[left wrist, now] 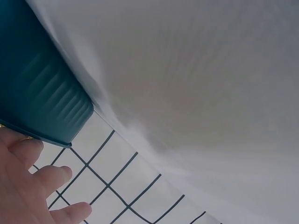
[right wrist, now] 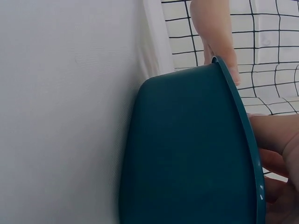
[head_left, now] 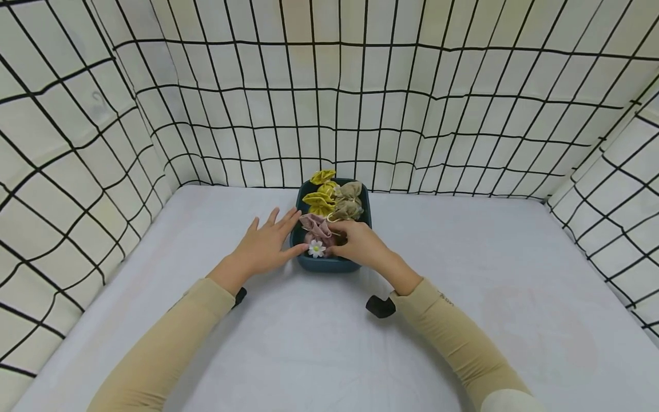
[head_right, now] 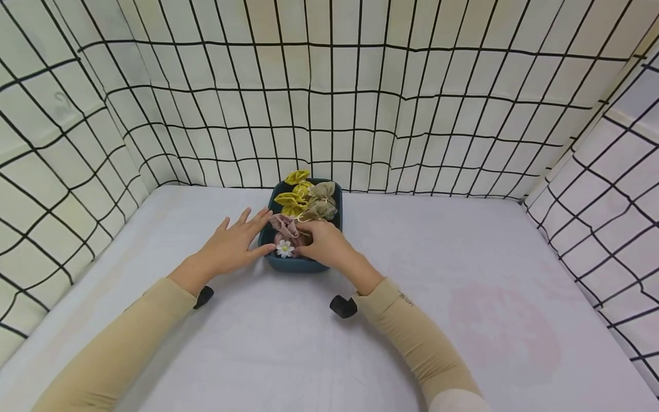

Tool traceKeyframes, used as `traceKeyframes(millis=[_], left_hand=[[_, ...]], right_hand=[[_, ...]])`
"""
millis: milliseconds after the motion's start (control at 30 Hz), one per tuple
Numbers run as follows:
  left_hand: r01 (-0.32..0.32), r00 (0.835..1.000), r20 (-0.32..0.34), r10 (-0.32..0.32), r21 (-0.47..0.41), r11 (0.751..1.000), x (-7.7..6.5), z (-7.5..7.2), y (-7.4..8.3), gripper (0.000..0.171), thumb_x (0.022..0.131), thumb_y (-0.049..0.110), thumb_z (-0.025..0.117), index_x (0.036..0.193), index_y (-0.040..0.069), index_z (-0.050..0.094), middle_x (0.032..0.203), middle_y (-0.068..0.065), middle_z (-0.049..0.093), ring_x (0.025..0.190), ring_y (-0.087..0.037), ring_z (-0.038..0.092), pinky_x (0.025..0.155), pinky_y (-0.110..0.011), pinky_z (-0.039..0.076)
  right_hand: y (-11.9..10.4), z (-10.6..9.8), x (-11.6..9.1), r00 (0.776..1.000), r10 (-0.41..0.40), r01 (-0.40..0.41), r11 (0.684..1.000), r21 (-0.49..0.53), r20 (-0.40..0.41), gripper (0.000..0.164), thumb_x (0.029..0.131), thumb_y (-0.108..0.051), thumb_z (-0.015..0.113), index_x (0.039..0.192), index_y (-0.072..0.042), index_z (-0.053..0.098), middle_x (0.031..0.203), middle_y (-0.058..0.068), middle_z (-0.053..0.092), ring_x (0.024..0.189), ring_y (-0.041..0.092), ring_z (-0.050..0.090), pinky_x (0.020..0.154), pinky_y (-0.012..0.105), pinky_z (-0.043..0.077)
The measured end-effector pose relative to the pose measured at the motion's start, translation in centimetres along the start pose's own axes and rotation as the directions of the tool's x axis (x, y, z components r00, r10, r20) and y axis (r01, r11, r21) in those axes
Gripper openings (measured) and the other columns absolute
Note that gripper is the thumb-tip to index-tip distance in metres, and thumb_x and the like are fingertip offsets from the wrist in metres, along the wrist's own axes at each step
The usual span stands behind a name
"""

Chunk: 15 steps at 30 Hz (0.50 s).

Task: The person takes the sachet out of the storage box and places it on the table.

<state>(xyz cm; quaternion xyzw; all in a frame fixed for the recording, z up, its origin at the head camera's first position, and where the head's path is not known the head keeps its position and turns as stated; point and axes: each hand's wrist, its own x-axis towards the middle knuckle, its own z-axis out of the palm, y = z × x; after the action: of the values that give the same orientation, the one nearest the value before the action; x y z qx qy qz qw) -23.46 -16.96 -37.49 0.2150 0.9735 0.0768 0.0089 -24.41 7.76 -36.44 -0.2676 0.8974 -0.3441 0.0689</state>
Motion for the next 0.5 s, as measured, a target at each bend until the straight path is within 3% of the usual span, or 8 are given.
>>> traceKeyframes(millis=[133, 500], left_hand=[[0.002, 1.000, 0.004, -0.002, -0.005, 1.000, 0.03, 0.11, -0.09, 0.086, 0.103, 0.063, 0.046, 0.166, 0.012, 0.018, 0.171, -0.008, 0.016, 0.155, -0.042, 0.010, 0.116, -0.072, 0.010], [0.000, 1.000, 0.002, 0.000, -0.015, 1.000, -0.02, 0.15, 0.01, 0.087, 0.102, 0.066, 0.044, 0.166, 0.013, 0.017, 0.171, -0.008, 0.015, 0.155, -0.042, 0.010, 0.116, -0.072, 0.011]], right_hand=[[0.09, 0.27, 0.09, 1.000, -0.020, 0.020, 1.000, 0.009, 0.001, 0.043, 0.091, -0.010, 0.080, 0.132, -0.005, 0.067, 0.099, 0.004, 0.067, 0.081, 0.016, 0.059, 0.067, 0.026, 0.049], [-0.19, 0.68, 0.55, 0.999, 0.047, -0.047, 0.999, -0.003, -0.016, 0.050, 0.089, -0.008, 0.082, 0.136, -0.003, 0.064, 0.119, 0.012, 0.071, 0.105, 0.022, 0.068, 0.085, 0.033, 0.057]])
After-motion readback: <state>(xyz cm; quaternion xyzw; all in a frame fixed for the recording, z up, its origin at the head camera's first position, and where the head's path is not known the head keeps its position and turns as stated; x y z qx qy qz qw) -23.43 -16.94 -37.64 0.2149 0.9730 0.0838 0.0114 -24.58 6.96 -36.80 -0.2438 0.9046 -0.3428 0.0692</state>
